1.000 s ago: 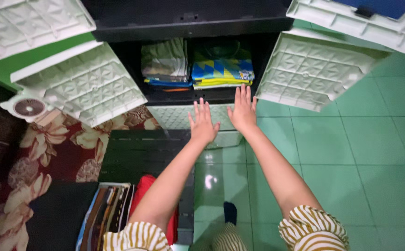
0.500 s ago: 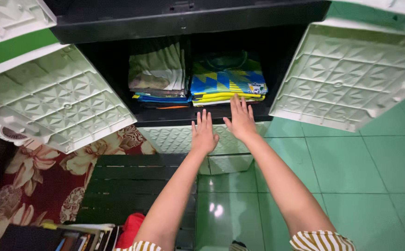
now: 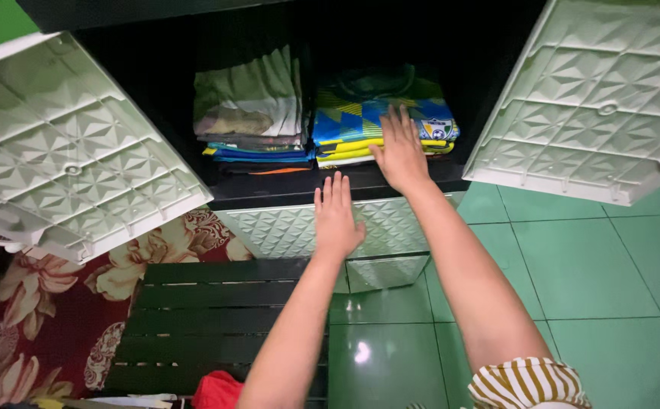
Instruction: The person takes folded shirts and shorts from a cabinet and places them on a small table. They handle each item one at a time, stacking them neatly on the table.
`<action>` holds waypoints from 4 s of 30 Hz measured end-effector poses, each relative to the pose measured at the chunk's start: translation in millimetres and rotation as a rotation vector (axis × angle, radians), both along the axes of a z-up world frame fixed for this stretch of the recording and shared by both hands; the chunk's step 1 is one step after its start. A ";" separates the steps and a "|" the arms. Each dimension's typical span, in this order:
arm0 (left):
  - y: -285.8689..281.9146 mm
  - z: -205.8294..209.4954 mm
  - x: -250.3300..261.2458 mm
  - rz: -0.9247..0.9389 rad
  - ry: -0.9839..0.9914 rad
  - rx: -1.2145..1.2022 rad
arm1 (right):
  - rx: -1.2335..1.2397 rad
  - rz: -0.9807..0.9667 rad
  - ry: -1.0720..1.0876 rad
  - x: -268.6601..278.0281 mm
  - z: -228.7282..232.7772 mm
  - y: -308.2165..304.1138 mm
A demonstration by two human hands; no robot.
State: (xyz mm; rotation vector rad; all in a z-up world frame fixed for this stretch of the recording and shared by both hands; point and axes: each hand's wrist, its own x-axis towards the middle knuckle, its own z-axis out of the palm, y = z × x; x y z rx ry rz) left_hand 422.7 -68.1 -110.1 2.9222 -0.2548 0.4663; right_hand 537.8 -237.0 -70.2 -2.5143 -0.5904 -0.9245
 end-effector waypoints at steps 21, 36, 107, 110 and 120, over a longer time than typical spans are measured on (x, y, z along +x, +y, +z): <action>24.3 -13.6 29.9 -0.185 0.170 -0.278 | -0.078 -0.205 0.383 6.2 36.2 -0.4; 38.6 -25.2 33.7 0.196 0.619 -1.944 | 0.357 0.013 0.194 -104.0 -32.2 -38.2; -7.6 -125.1 -525.8 1.063 -0.566 -1.996 | 0.273 0.949 1.853 -269.7 -157.3 185.1; -17.2 -150.0 -546.7 1.089 -0.475 -1.962 | 0.163 1.079 1.798 -294.8 -182.7 194.8; 36.5 -186.5 -550.7 1.057 -0.660 -1.835 | -0.071 1.266 1.345 -307.2 -190.3 284.1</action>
